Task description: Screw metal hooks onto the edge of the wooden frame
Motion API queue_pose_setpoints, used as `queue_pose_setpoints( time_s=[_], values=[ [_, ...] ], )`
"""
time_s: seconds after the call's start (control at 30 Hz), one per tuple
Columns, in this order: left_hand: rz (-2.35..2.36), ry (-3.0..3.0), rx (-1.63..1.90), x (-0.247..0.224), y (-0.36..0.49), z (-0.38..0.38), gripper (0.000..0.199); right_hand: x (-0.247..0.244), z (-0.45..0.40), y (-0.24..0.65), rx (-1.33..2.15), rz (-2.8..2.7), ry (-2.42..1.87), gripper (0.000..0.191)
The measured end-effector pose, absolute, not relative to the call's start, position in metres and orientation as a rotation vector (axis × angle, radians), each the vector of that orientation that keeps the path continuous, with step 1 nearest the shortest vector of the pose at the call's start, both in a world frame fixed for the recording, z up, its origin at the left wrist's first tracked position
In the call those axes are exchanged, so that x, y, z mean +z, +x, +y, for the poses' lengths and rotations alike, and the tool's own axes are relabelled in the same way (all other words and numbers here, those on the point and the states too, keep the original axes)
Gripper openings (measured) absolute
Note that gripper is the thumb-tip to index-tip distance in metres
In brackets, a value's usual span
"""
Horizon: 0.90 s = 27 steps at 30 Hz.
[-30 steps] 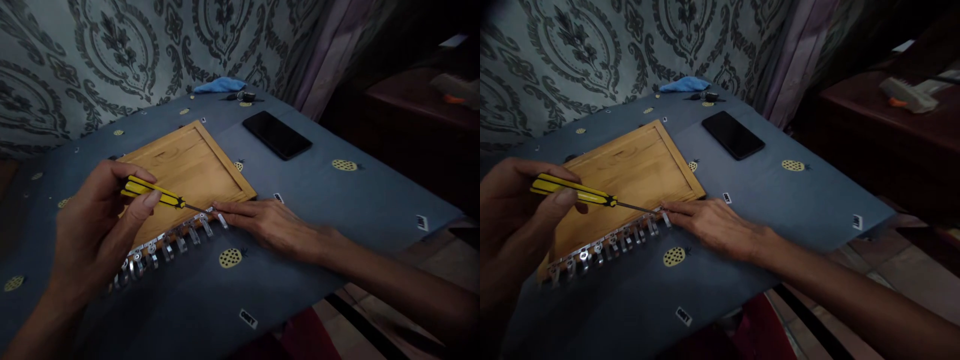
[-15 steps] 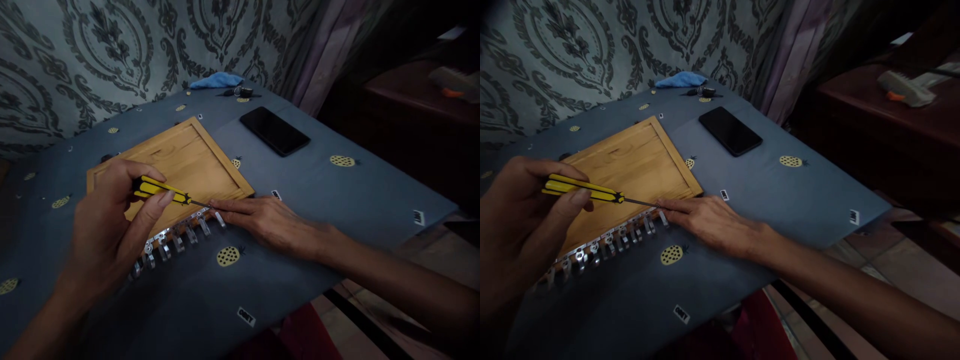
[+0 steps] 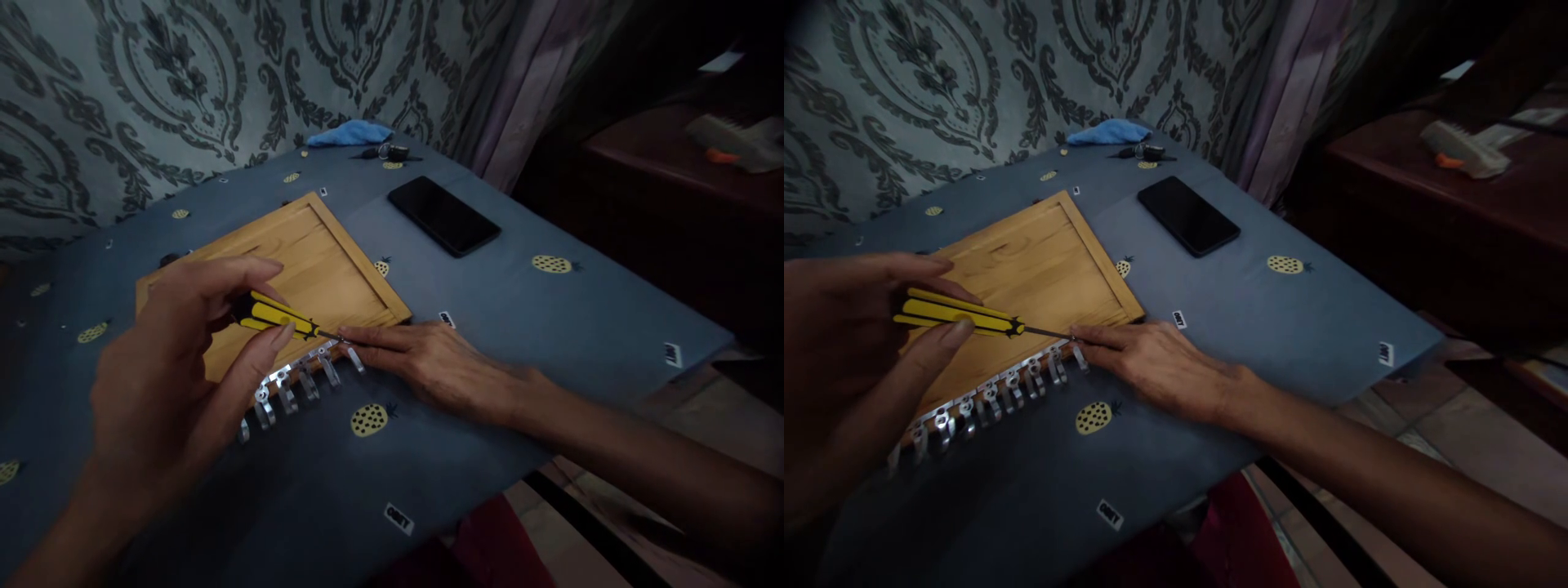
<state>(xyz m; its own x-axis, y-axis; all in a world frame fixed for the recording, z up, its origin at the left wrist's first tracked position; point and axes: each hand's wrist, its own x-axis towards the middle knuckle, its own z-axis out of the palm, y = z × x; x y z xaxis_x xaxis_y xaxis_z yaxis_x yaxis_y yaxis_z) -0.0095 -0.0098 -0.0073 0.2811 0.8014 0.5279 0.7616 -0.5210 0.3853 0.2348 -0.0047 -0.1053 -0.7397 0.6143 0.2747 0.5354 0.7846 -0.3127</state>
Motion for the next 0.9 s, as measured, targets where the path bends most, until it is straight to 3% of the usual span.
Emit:
queue_pose_setpoints(
  time_s=[0.4, 0.63, 0.9],
  values=[
    [1.486, 2.576, 1.068, -0.008, 0.008, -0.007, 0.018, -0.105, -0.005, 0.232, 0.238, -2.592, -0.875, 0.06],
    [1.431, 2.436, 0.964, 0.0, 0.009, -0.003, 0.032, -0.105, -0.005, 0.233, 0.259, -2.613, -0.88, 0.06],
    [1.422, 2.67, 1.006, -0.001, 0.017, 0.004, 0.02, -0.105, -0.005, 0.233, 0.228, -2.616, -0.877, 0.055]
  ],
)
